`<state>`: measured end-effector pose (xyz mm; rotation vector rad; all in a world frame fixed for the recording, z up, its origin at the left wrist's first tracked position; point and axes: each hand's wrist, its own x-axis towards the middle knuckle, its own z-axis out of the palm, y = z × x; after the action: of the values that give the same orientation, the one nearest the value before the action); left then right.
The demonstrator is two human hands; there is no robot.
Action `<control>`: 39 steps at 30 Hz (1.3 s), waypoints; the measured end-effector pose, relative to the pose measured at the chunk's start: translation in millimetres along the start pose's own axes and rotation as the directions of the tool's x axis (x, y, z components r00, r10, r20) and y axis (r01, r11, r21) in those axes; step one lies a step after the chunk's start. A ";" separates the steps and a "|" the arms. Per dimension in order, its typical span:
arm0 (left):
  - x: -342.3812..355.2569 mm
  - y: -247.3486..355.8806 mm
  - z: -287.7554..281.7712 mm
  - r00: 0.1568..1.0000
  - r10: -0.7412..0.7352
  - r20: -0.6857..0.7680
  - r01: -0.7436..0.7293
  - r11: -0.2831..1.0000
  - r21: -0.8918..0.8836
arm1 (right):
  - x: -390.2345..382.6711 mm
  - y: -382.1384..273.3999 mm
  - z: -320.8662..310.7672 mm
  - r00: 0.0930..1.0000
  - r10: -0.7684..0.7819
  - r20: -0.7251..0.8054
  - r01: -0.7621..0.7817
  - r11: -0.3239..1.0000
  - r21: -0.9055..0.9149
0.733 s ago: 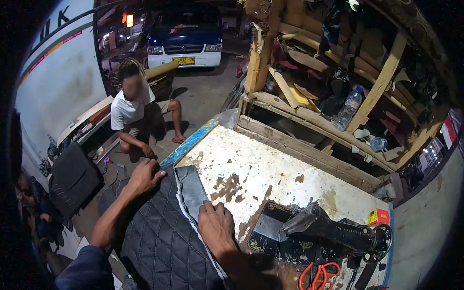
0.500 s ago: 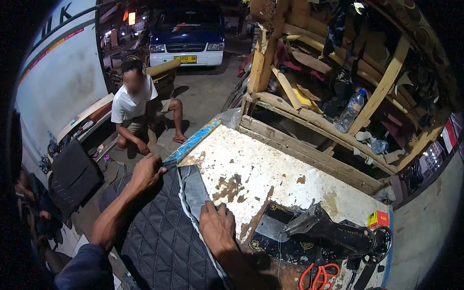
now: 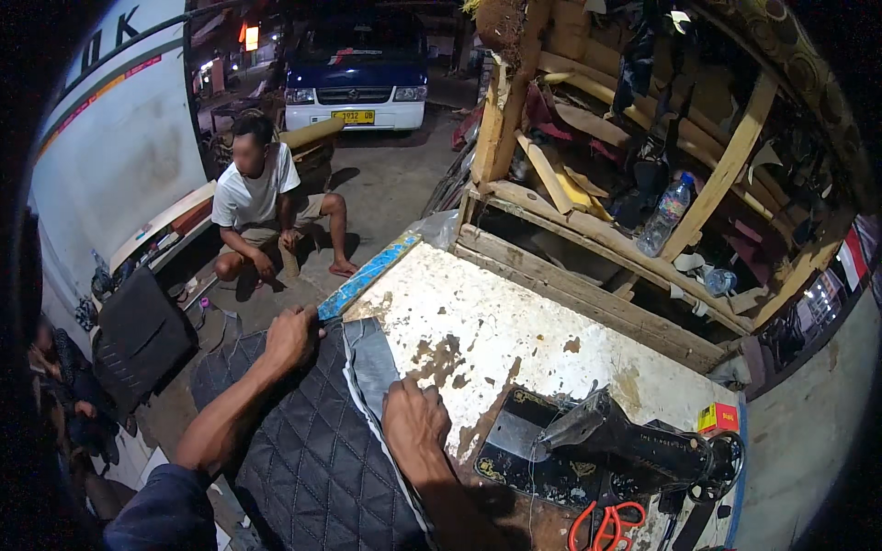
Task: The person aligns fabric pieces along the edges of a quilted panel by hand, feeds the material through a sewing machine to stitch the pieces together, and picks up a pair of scissors.
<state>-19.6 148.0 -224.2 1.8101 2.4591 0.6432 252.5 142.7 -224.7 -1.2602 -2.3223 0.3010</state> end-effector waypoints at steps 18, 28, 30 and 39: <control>-0.9 6.5 10.0 1.000 -0.016 -0.010 0.015 1.000 -0.018 | 40.8 11.6 -11.8 0.833 0.455 0.316 -0.459 0.886 -0.064; 11.0 2.1 46.4 0.997 0.073 -0.027 -0.070 0.995 0.077 | 26.3 32.1 -17.8 0.899 0.365 0.242 -0.370 0.929 -0.029; 11.6 24.1 64.6 0.995 0.101 -0.028 -0.100 0.995 0.017 | 21.9 44.4 -19.5 0.814 0.495 0.305 -0.507 0.861 -0.043; 8.6 -12.7 9.3 0.921 0.283 -0.267 -0.312 0.947 -0.072 | 43.2 16.2 -14.2 0.833 0.370 0.411 -0.442 0.892 0.092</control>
<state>-31.5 155.8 -235.1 2.2011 2.2416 1.0729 251.5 187.1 -206.0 -1.7207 -2.2314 0.9666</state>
